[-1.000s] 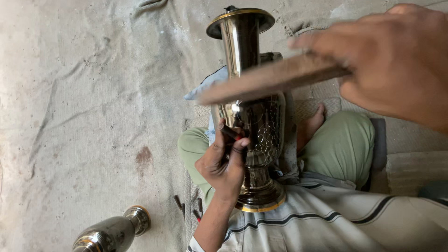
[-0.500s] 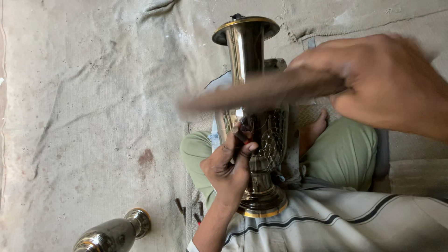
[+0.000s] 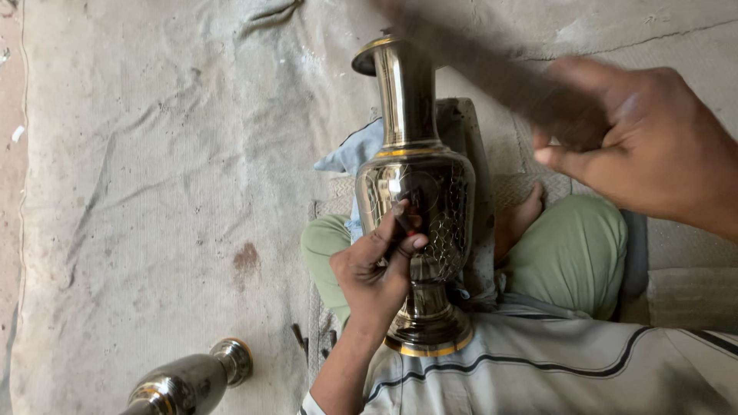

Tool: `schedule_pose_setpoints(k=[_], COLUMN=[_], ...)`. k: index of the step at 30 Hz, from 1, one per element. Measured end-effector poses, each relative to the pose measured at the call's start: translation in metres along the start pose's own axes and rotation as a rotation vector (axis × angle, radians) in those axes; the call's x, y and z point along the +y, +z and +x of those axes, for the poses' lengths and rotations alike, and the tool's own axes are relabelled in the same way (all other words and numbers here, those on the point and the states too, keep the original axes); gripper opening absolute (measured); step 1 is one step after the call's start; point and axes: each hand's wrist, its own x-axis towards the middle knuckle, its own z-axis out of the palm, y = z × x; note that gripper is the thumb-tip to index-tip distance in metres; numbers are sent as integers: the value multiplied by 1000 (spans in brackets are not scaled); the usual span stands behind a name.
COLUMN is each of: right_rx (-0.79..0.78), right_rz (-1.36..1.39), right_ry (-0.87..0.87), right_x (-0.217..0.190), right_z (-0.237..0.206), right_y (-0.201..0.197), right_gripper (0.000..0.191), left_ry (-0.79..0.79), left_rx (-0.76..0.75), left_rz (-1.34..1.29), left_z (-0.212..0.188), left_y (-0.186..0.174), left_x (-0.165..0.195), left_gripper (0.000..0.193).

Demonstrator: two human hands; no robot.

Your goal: The person sits on the floor holding a brass vase between their legs and engraves a decorative pattern into its surface. They hold a small punch against the metal with one hand and strike it with a wooden mallet held in the other hand, repositioning the punch repeatedly to work across the patterned area.

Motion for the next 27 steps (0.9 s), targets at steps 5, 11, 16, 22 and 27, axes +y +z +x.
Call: schedule_pose_setpoints(k=[5, 11, 16, 22, 27], right_rx=[-81, -169, 28, 450, 631], right_rz=[-225, -624, -147, 263, 327], right_ry=[21, 222, 352, 161, 108], right_x=[12, 50, 71, 83, 71], right_z=[-14, -38, -57, -89, -98], right_y=[5, 31, 91, 144, 162], right_gripper=[26, 43, 40, 48, 18], left_ry=[81, 160, 151, 148, 245], left_rx=[-144, -436, -877, -1010, -1064], left_rz=[83, 91, -109, -30, -33], left_z=[7, 39, 82, 99, 103], left_y=[-4, -10, -22, -14, -14], left_x=[3, 11, 12, 16, 13], left_gripper=[48, 62, 72, 67, 55])
